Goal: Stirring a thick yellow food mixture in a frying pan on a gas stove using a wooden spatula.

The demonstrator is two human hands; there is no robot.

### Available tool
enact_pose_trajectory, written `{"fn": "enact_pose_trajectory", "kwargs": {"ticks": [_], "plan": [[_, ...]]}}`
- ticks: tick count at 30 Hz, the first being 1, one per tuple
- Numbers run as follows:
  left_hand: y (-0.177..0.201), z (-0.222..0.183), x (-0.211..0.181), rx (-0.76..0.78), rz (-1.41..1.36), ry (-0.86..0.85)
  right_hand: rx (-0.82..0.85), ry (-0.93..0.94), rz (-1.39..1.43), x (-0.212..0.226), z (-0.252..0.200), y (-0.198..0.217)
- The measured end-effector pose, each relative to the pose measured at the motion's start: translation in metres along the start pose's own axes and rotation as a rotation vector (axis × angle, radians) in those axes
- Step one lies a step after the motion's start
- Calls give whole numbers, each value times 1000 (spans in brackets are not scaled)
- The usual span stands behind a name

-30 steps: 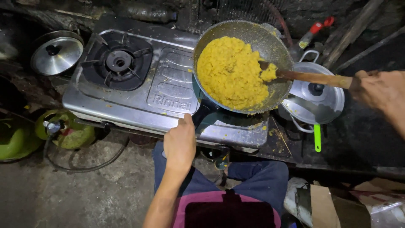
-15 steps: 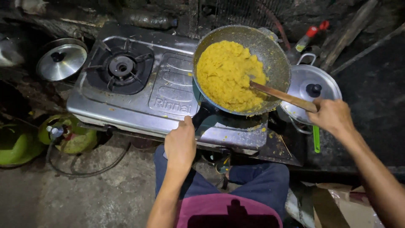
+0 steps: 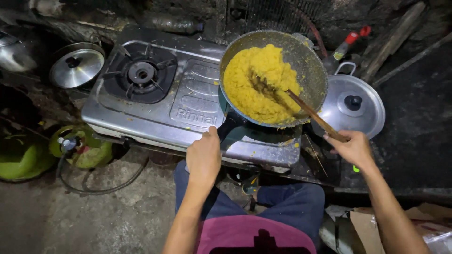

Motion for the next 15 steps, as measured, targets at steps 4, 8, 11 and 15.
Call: {"fn": "enact_pose_trajectory", "kwargs": {"ticks": [4,8,11,15], "plan": [[0,0,1,-28,-9,-3,327,-329,277,5,-26,-20],[-3,0,1,8,-6,0,642,-472,330,6,-47,-24],[1,-1,0,7,-14,2,662,-547,386,-4,-48,-19],[1,-2,1,14,-9,2,342,-410,245,-19,-12,23]]}}
Point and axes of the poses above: each hand's wrist, its own z-axis towards the middle knuckle, its own y-axis out of the back of the hand, x = y × z, the point moved 8 cm from there along z, towards the middle knuckle, and after that the axes turned 12 degrees about -x, right-handed, at the moved point
